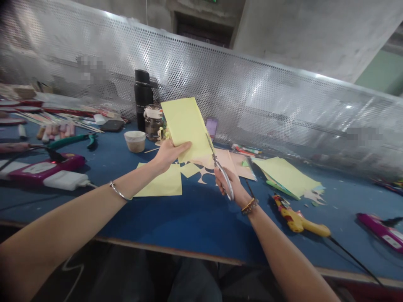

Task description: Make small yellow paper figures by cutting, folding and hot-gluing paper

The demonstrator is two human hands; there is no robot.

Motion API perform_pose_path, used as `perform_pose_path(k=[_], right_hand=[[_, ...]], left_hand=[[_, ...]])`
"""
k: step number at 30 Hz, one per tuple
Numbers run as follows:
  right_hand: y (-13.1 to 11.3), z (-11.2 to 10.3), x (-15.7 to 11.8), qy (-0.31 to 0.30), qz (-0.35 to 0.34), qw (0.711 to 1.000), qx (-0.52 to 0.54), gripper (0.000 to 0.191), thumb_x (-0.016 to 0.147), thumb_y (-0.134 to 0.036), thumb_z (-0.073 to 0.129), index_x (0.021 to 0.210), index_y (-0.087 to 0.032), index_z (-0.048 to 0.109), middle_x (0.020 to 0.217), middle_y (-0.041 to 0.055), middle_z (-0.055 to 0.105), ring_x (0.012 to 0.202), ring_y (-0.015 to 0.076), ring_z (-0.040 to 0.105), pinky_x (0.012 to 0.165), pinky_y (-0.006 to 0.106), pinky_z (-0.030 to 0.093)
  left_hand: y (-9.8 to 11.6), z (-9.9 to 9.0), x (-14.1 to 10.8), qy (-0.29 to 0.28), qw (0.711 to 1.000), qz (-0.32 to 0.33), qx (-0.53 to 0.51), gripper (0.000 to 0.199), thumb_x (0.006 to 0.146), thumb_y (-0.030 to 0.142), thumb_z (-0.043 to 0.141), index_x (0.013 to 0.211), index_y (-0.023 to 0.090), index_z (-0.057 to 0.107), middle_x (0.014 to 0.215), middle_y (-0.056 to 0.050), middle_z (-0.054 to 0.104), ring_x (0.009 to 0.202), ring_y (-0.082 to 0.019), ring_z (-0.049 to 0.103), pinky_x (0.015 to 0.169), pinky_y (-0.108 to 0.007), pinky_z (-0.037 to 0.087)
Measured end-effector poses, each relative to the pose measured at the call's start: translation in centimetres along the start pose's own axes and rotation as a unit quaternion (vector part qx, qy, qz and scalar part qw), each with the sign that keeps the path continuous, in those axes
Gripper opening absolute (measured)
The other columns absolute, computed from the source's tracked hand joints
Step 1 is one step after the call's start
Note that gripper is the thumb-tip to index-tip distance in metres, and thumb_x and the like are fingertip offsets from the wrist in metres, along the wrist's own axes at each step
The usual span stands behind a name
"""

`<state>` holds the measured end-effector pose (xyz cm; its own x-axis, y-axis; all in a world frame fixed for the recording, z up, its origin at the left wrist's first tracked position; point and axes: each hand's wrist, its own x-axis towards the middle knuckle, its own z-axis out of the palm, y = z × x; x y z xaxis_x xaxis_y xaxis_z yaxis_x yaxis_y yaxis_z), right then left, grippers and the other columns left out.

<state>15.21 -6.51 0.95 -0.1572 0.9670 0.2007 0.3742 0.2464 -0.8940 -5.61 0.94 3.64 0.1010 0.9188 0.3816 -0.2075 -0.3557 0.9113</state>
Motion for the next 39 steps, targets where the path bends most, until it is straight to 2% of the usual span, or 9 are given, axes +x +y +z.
perform_pose_path(k=[6,14,24,33,36,39], right_hand=[[0.4,-0.09,0.09,-0.006,-0.01,1.0,0.018,0.047,0.083,-0.064,0.041,0.068,-0.02,0.04,0.056,-0.0054,0.04,0.041,0.0058,0.036,0.038,0.019,0.035],[-0.45,0.11,-0.09,0.011,0.013,1.0,-0.016,0.05,0.08,-0.068,0.041,0.066,-0.02,0.04,0.055,-0.0048,0.039,0.04,0.0064,0.038,0.035,0.02,0.036],[0.02,-0.18,-0.11,0.027,0.028,0.999,-0.033,0.047,0.079,-0.066,0.045,0.072,-0.019,0.044,0.056,-0.0048,0.042,0.04,0.0068,0.04,0.033,0.018,0.035],[0.25,-0.32,-0.04,0.027,0.033,0.998,-0.035,0.044,0.08,-0.063,0.047,0.073,-0.02,0.044,0.054,-0.0062,0.041,0.036,0.0056,0.038,0.031,0.018,0.033],[0.37,-0.35,-0.01,0.027,0.032,0.999,-0.03,0.044,0.08,-0.063,0.047,0.074,-0.02,0.043,0.053,-0.0067,0.04,0.037,0.0059,0.038,0.032,0.017,0.033],[0.41,-0.41,0.05,0.027,0.041,0.998,-0.044,0.043,0.08,-0.062,0.046,0.076,-0.02,0.044,0.053,-0.007,0.04,0.037,0.006,0.039,0.031,0.017,0.033]], left_hand=[[0.27,0.26,-0.27,-0.005,1.0,-0.003,-0.009,0.033,0.067,0.029,0.069,0.095,0.012,0.069,0.102,-0.011,0.07,0.087,-0.023,0.067,0.074,-0.033,0.057],[0.43,0.25,-0.26,-0.002,1.0,-0.01,-0.011,0.031,0.067,0.028,0.07,0.093,0.013,0.07,0.102,-0.011,0.07,0.088,-0.022,0.067,0.077,-0.033,0.056],[-0.24,-0.13,0.09,-0.008,1.0,-0.003,0.014,0.04,0.067,0.033,0.069,0.101,0.011,0.068,0.099,-0.013,0.07,0.086,-0.024,0.068,0.076,-0.036,0.056],[-0.46,-0.13,0.14,-0.002,1.0,0.004,0.027,0.037,0.068,0.033,0.069,0.099,0.012,0.069,0.094,-0.012,0.071,0.085,-0.024,0.068,0.075,-0.036,0.056],[-0.28,-0.22,0.11,-0.007,1.0,-0.002,0.026,0.036,0.068,0.035,0.07,0.097,0.013,0.069,0.096,-0.012,0.071,0.087,-0.025,0.067,0.075,-0.037,0.056],[0.09,-0.51,0.27,0.013,1.0,-0.026,0.002,0.041,0.066,0.04,0.071,0.099,0.016,0.067,0.103,-0.011,0.069,0.09,-0.026,0.067,0.072,-0.037,0.057]])
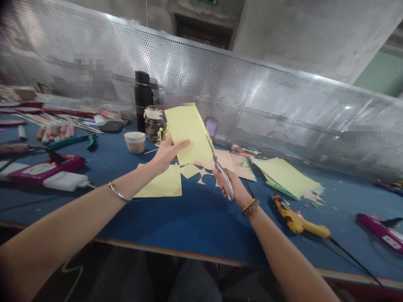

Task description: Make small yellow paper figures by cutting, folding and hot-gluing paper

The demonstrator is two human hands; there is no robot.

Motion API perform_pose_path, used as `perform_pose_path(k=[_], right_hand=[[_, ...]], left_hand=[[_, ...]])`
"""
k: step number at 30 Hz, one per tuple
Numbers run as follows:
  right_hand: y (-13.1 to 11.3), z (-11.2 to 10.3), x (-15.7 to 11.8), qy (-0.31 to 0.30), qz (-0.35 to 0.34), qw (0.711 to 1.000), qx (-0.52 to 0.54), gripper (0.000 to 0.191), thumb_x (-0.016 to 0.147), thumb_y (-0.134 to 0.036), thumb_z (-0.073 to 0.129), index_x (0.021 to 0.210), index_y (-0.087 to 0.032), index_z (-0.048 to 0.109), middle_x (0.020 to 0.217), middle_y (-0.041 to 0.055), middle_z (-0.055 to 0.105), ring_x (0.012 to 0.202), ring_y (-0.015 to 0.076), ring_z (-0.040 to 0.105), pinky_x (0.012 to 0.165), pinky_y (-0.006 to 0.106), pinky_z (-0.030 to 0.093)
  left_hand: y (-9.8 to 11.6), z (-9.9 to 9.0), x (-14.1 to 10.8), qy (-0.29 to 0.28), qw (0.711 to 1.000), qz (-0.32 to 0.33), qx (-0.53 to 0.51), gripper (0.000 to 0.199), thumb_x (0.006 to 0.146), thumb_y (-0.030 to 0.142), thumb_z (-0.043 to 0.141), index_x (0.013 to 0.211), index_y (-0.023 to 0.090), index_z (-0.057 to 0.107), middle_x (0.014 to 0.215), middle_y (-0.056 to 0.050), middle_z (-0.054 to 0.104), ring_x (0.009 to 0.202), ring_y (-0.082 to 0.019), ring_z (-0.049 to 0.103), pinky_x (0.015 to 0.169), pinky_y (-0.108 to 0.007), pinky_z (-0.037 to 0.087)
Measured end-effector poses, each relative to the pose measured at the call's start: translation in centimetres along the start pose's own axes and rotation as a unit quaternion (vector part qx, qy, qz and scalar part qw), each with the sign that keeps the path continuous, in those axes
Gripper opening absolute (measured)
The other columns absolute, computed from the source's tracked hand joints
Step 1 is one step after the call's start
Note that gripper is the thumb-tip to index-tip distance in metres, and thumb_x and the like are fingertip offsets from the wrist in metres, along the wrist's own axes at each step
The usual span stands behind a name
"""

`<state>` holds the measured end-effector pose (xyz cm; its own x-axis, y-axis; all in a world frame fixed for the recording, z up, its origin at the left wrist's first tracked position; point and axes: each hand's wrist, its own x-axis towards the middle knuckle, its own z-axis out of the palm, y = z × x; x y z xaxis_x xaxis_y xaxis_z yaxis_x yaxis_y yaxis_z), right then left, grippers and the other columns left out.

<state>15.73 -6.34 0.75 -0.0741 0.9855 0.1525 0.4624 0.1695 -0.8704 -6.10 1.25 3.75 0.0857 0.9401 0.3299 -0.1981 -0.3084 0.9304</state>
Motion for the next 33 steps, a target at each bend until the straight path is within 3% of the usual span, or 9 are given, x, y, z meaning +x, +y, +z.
perform_pose_path(k=[4,9,17,33], right_hand=[[-0.3,0.0,-0.1,-0.001,0.0,0.999,-0.035,0.043,0.08,-0.062,0.046,0.078,-0.02,0.044,0.056,-0.006,0.043,0.038,0.0062,0.041,0.032,0.017,0.034],[-0.8,0.3,-0.4,-0.017,-0.009,0.999,-0.049,0.048,0.08,-0.066,0.041,0.07,-0.02,0.04,0.057,-0.0045,0.043,0.04,0.0063,0.041,0.035,0.019,0.036],[-0.6,0.3,-0.3,-0.078,-0.065,0.992,0.068,0.045,0.085,-0.064,0.035,0.071,-0.02,0.038,0.056,-0.0058,0.038,0.04,0.0061,0.035,0.037,0.02,0.033],[-0.5,0.3,-0.3,-0.062,-0.068,0.992,0.085,0.045,0.086,-0.062,0.039,0.07,-0.02,0.038,0.056,-0.0057,0.039,0.04,0.0054,0.036,0.038,0.02,0.033]], left_hand=[[0.1,-0.6,0.6,0.025,0.998,-0.014,-0.048,0.045,0.065,0.04,0.072,0.102,0.016,0.064,0.11,-0.013,0.067,0.093,-0.027,0.066,0.071,-0.037,0.057],[-0.3,-0.7,0.9,0.042,0.998,0.03,-0.034,0.037,0.063,0.03,0.074,0.094,0.012,0.067,0.107,-0.014,0.068,0.094,-0.026,0.065,0.079,-0.036,0.055],[0.6,0.2,-0.1,0.026,0.999,0.038,0.003,0.034,0.064,0.028,0.073,0.093,0.011,0.068,0.103,-0.012,0.07,0.09,-0.025,0.067,0.08,-0.037,0.055],[0.5,0.4,-0.2,0.012,0.999,0.043,0.017,0.031,0.065,0.026,0.072,0.092,0.012,0.07,0.101,-0.011,0.07,0.091,-0.026,0.067,0.079,-0.039,0.055]])
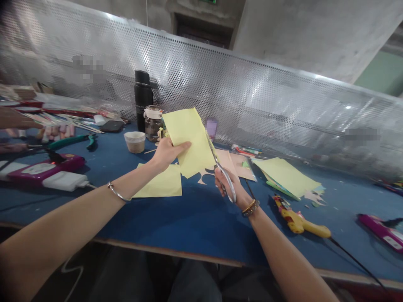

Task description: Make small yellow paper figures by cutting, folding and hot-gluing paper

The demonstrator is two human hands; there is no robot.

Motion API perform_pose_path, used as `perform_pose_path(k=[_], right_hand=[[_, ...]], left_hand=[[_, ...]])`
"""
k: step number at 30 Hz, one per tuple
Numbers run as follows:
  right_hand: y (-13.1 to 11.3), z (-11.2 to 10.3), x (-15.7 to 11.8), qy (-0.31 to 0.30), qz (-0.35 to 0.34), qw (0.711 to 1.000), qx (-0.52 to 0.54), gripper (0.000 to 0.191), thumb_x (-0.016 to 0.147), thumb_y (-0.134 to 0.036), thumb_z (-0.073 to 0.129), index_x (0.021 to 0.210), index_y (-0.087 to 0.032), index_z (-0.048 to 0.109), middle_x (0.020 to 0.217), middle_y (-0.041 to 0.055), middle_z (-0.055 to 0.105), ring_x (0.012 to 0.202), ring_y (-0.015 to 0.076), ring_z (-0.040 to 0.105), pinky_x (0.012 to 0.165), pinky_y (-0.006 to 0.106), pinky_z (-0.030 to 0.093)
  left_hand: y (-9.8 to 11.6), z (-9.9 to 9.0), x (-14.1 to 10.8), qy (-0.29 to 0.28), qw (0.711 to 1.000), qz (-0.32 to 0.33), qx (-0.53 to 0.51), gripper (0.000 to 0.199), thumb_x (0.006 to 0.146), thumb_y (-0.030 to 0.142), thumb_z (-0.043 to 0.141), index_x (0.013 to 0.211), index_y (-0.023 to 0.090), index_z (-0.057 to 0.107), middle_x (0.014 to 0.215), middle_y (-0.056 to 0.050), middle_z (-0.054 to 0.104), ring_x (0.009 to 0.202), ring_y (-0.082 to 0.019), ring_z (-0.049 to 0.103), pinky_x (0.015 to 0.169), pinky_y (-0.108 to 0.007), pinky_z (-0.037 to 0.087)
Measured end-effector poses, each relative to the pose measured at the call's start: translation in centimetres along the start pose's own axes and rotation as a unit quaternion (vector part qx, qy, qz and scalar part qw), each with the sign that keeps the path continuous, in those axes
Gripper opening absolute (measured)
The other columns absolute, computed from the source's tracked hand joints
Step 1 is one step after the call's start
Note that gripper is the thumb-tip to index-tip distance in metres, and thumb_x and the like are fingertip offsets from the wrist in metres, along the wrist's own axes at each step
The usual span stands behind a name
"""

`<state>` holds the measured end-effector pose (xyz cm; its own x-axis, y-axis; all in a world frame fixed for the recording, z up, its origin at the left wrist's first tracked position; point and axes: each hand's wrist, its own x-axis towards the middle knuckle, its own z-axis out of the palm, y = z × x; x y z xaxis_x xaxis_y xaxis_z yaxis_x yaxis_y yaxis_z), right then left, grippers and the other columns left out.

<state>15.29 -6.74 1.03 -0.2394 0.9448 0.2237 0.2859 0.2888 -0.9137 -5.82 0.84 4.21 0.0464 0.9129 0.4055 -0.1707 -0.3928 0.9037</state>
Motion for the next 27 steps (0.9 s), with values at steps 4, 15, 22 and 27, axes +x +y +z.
perform_pose_path(k=[4,15,22,27], right_hand=[[-0.2,0.06,-0.05,0.006,0.003,1.0,-0.016,0.047,0.084,-0.064,0.039,0.068,-0.02,0.037,0.056,-0.0057,0.039,0.04,0.005,0.036,0.038,0.02,0.033],[-0.18,-0.12,-0.16,0.028,0.009,0.998,-0.056,0.045,0.085,-0.062,0.04,0.07,-0.019,0.04,0.057,-0.0053,0.04,0.04,0.0048,0.037,0.036,0.018,0.034],[-0.37,-0.11,-0.17,0.04,0.024,0.995,-0.085,0.046,0.084,-0.063,0.04,0.069,-0.02,0.04,0.056,-0.0052,0.04,0.04,0.0052,0.038,0.034,0.018,0.034],[-0.74,-0.1,-0.12,0.047,0.037,0.992,-0.112,0.046,0.083,-0.063,0.04,0.07,-0.02,0.041,0.055,-0.005,0.04,0.04,0.0057,0.038,0.034,0.018,0.035]], left_hand=[[-0.12,-0.06,0.09,-0.005,1.0,0.004,-0.005,0.033,0.064,0.027,0.073,0.093,0.011,0.069,0.102,-0.011,0.07,0.091,-0.026,0.066,0.079,-0.039,0.055],[0.09,-0.04,0.0,0.0,1.0,-0.005,0.002,0.032,0.064,0.025,0.072,0.093,0.011,0.069,0.102,-0.012,0.07,0.091,-0.027,0.067,0.078,-0.039,0.056],[0.05,-0.2,0.12,-0.005,1.0,0.0,0.015,0.033,0.064,0.028,0.072,0.092,0.011,0.069,0.101,-0.012,0.07,0.09,-0.026,0.067,0.077,-0.038,0.056],[-0.19,-0.31,0.29,-0.005,1.0,0.009,0.024,0.035,0.064,0.029,0.072,0.093,0.011,0.069,0.101,-0.012,0.07,0.09,-0.026,0.067,0.077,-0.037,0.056]])
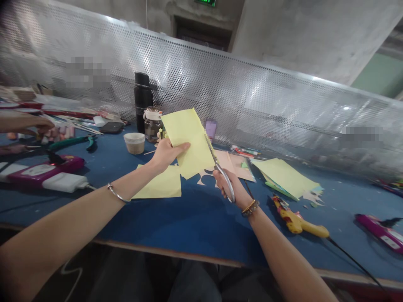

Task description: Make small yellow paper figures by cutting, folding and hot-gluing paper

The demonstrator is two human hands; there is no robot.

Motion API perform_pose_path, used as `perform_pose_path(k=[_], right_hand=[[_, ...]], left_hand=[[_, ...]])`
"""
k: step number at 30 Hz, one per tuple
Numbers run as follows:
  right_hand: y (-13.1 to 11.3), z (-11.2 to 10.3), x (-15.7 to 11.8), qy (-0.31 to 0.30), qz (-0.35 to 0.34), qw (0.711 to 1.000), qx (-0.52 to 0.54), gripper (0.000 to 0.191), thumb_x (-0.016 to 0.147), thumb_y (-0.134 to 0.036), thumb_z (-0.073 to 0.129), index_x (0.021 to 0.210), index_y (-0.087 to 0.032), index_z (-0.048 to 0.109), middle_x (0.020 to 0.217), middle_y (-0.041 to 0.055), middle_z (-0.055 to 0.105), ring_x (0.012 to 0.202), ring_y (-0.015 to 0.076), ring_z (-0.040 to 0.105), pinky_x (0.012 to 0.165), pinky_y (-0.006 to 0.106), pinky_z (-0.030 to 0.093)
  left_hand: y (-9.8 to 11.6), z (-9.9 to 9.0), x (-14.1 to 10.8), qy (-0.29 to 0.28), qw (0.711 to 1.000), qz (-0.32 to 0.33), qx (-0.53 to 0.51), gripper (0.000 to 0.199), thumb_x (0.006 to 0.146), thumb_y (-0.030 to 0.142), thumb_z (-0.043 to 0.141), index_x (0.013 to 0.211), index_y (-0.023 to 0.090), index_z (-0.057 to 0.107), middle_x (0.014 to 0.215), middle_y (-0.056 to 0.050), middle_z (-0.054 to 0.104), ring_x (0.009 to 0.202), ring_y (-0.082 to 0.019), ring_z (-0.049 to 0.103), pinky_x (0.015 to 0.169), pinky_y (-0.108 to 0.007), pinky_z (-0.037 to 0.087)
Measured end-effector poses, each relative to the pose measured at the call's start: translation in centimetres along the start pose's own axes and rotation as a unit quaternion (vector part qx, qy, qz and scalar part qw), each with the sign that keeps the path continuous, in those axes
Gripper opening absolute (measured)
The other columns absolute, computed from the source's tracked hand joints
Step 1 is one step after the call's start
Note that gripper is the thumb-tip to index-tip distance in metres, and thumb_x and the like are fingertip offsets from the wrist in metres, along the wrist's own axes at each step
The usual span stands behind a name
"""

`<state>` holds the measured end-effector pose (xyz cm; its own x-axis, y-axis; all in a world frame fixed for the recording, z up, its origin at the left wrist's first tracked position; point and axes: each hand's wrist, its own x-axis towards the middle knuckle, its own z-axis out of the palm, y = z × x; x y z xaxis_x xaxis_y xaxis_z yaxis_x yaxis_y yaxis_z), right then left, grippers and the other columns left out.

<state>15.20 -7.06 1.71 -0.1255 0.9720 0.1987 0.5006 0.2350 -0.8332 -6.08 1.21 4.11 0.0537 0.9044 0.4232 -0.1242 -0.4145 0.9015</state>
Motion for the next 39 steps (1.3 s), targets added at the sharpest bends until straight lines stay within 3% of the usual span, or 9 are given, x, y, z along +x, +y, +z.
perform_pose_path(k=[14,29,39], right_hand=[[0.47,-0.25,-0.1,0.001,-0.015,1.0,0.01,0.041,0.083,-0.058,0.045,0.072,-0.019,0.045,0.053,-0.0054,0.041,0.038,0.0064,0.039,0.032,0.019,0.034],[0.04,-0.11,-0.33,0.003,-0.028,0.999,0.035,0.047,0.085,-0.063,0.038,0.067,-0.02,0.039,0.056,-0.0046,0.04,0.04,0.0057,0.038,0.037,0.019,0.036],[0.44,-0.33,-0.17,0.015,-0.03,0.999,-0.002,0.042,0.084,-0.059,0.043,0.071,-0.02,0.043,0.054,-0.0049,0.041,0.039,0.007,0.04,0.035,0.02,0.036]], left_hand=[[0.09,0.03,-0.07,-0.009,1.0,-0.004,-0.013,0.038,0.064,0.029,0.072,0.098,0.011,0.067,0.106,-0.013,0.068,0.093,-0.026,0.066,0.08,-0.039,0.055],[0.29,0.33,-0.45,-0.036,0.999,-0.012,-0.033,0.039,0.063,0.028,0.073,0.098,0.011,0.067,0.108,-0.012,0.068,0.094,-0.025,0.066,0.08,-0.036,0.055],[0.34,0.29,-0.43,-0.031,0.999,-0.016,-0.029,0.038,0.063,0.027,0.073,0.097,0.011,0.068,0.108,-0.013,0.068,0.095,-0.025,0.066,0.081,-0.036,0.055]])
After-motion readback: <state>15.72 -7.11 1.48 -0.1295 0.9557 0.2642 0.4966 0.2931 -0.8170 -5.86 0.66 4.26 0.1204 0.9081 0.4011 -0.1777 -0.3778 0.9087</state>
